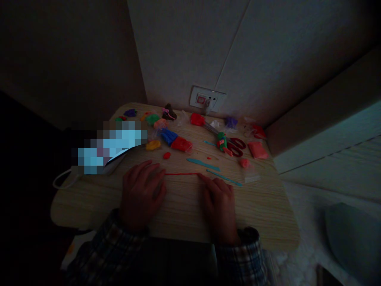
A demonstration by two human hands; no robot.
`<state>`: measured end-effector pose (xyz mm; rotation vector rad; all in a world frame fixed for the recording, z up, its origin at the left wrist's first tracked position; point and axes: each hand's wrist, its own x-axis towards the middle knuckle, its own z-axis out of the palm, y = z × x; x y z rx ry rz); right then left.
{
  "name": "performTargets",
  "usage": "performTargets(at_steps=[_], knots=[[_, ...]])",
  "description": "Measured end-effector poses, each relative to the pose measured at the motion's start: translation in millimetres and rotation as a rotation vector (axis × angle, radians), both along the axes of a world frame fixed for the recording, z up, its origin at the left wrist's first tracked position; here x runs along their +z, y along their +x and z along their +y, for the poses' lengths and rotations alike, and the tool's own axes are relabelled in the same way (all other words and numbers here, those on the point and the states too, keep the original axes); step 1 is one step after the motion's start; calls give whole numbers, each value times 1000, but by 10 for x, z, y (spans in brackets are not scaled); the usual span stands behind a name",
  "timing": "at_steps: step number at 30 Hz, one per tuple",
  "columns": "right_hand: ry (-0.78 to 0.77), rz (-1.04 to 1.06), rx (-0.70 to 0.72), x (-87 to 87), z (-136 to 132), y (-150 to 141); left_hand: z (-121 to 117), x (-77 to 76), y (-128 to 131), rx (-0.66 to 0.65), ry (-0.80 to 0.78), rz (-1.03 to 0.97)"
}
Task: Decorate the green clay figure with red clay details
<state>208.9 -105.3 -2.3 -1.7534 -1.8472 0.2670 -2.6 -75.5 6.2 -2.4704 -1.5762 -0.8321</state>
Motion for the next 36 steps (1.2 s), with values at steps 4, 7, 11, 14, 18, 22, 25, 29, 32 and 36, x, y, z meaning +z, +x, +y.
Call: performTargets(at_steps=[4,7,11,14,18,22,25,29,32,36], knots=[[14,-3,9,-5,7,-5,5,-21,-1,-10,-3,15],[0,-19,46,-13,17,-17,10,-37,4,-25,1,31],[-29,-37,75,-17,26,-27,19,-44,10,-61,-10,45],[-30,-23,88,-11,22,-22,23,-40,11,-74,-14,47],[-39,-20,95,-3,21,-16,22,-36,10,-68,-32,56],[-24,-21,105,-2,31,-24,20,-44,13,-60,-55,60],[-18,-25,133,3,39,-34,20,-49,17,-66,-68,46],[-24,-16,143,9,45,-35,24,-47,19,-88,-50,55],[-22,-6,146,10,42,-28,29,-38,21,-111,-55,77],[-22,-17,153,20,36,-34,29,-27,30,-152,-63,82]])
